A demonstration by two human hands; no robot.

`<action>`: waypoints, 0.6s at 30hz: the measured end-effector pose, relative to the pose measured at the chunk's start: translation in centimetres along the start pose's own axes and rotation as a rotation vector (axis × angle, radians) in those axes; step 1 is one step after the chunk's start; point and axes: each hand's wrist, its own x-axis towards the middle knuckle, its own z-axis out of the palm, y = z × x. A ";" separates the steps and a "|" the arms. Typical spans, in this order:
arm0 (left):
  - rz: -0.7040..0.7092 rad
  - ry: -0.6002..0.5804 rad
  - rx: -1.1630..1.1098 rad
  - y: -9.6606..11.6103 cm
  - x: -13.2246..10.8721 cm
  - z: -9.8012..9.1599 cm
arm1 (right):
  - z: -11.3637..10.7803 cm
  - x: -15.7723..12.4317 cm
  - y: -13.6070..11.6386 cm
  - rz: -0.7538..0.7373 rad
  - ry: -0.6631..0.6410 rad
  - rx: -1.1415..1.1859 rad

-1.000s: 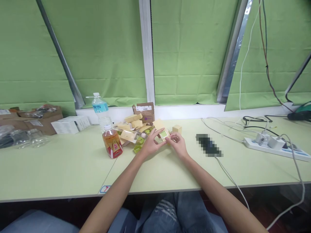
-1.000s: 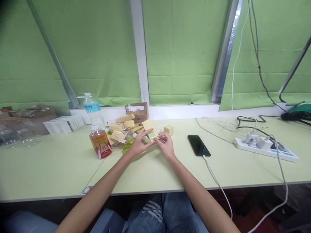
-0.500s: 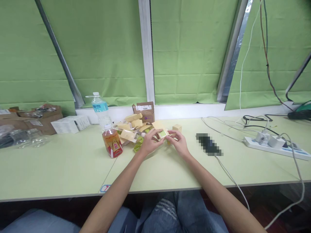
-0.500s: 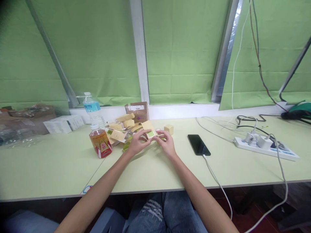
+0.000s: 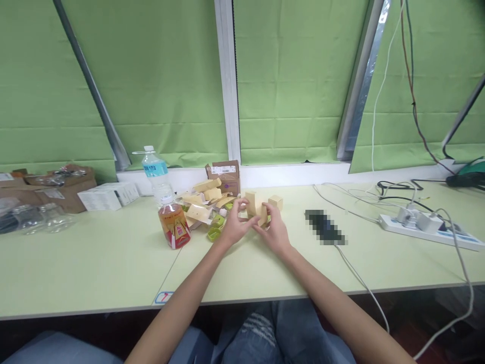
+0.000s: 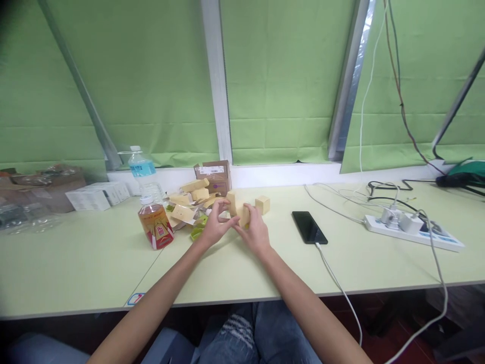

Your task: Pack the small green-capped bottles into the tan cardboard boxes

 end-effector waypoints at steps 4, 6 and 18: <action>-0.030 0.105 -0.022 -1.3 0.6 0.6 | 0.1 0.2 -0.3 -0.214 -0.077 -0.248; -0.003 0.112 -0.017 -2.2 0.9 0.2 | -0.2 0.6 0.1 -0.256 -0.078 -0.262; -0.119 0.006 0.010 -4.7 0.2 -0.2 | -0.2 1.4 3.3 0.224 -0.125 0.087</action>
